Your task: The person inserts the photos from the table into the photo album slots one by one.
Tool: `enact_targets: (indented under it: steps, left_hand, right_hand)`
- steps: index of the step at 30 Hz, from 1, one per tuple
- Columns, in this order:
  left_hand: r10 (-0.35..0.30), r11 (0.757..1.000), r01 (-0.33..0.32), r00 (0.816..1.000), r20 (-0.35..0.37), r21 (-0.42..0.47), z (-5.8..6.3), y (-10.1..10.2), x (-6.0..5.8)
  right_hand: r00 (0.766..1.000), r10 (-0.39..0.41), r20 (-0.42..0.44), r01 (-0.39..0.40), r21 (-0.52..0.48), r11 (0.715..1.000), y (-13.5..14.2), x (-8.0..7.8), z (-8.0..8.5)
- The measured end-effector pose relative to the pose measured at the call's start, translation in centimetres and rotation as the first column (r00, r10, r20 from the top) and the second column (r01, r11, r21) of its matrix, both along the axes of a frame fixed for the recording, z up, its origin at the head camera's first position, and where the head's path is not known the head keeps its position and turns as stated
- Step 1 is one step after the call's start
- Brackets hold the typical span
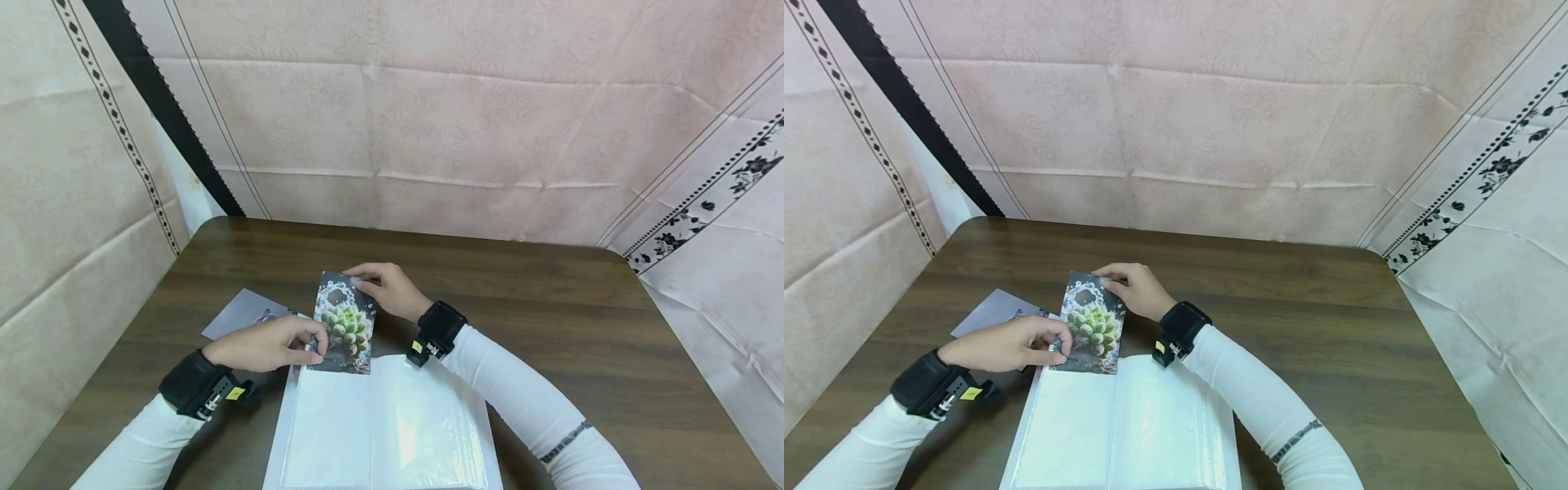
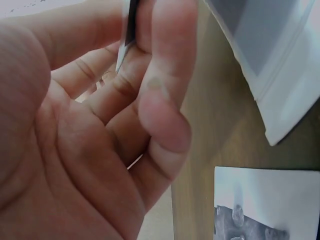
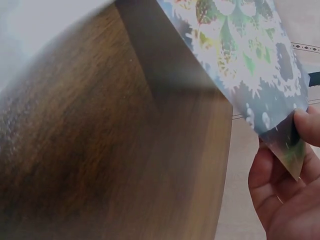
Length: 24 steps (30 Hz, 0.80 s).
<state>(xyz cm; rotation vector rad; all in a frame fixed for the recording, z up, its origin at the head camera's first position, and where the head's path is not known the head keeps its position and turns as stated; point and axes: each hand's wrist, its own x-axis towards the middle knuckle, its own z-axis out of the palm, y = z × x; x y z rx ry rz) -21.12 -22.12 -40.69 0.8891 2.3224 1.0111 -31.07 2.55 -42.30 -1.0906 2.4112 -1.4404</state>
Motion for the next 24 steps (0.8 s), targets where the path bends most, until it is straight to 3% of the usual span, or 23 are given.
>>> enact_targets:
  steps: [13,24]
  left_hand:
    - [0.043,0.999,-0.043,0.997,0.059,0.006,-0.03,-0.15,-0.15]
    - [0.049,0.999,-0.050,0.998,0.042,0.009,0.59,-0.38,-0.14]
  right_hand:
    - [0.999,0.019,0.038,-0.018,-0.027,0.999,0.28,0.02,-0.22]
    - [0.989,0.055,0.134,-0.049,-0.049,0.998,0.69,0.14,-0.08]
